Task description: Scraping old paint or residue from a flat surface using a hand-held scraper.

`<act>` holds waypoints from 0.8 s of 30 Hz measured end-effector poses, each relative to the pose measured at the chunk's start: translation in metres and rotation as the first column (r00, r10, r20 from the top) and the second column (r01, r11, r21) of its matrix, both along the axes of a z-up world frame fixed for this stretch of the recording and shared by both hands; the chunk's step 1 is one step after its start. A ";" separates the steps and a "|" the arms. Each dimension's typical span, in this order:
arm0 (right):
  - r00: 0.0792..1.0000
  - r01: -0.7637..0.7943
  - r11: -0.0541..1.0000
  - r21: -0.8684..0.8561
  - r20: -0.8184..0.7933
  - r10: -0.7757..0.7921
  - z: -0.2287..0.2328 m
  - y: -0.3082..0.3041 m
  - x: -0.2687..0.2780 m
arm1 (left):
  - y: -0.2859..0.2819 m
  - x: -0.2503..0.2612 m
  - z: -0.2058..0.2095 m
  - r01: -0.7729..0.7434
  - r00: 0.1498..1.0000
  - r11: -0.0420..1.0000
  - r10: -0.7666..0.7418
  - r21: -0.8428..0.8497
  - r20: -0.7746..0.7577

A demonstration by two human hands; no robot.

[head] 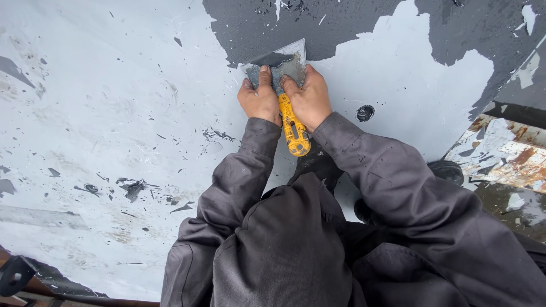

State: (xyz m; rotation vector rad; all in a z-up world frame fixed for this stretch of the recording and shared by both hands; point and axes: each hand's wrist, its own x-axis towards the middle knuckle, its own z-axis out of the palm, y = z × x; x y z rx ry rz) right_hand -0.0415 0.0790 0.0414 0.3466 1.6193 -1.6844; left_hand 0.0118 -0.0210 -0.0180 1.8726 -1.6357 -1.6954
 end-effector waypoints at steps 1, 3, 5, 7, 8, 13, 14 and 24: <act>1.000 -0.001 1.000 -0.006 -0.013 0.001 0.000 0.000 -0.003 | 0.001 0.001 -0.005 -0.001 1.000 1.000 0.001 -0.006 -0.013; 0.995 -0.045 0.999 0.012 -0.087 0.046 0.000 -0.002 -0.006 | 0.000 0.007 -0.013 0.000 0.997 1.000 0.001 0.023 -0.078; 0.999 -0.026 1.000 -0.012 -0.044 0.025 -0.001 -0.001 -0.001 | 0.000 0.007 -0.008 0.023 0.990 1.000 -0.020 0.017 -0.142; 1.000 0.006 1.000 -0.028 -0.007 -0.006 -0.008 0.001 0.008 | -0.001 0.009 -0.005 0.057 0.976 0.998 -0.053 0.015 -0.210; 0.999 0.036 0.997 -0.066 -0.016 -0.037 -0.014 -0.001 0.011 | -0.004 0.008 -0.006 0.112 0.980 0.993 -0.116 -0.035 -0.163; 0.970 0.245 0.911 -0.331 0.080 -0.231 -0.010 -0.009 0.022 | -0.012 -0.026 0.084 0.368 0.890 0.908 -0.406 -0.198 -0.206; 0.958 0.285 0.899 -0.333 0.090 -0.271 0.003 -0.010 0.020 | -0.011 -0.024 0.088 0.353 0.869 0.915 -0.398 -0.196 -0.294; 0.987 0.076 0.991 -0.108 0.148 -0.059 0.023 -0.039 0.064 | -0.065 0.069 0.023 0.204 0.928 0.975 -0.165 0.084 -0.334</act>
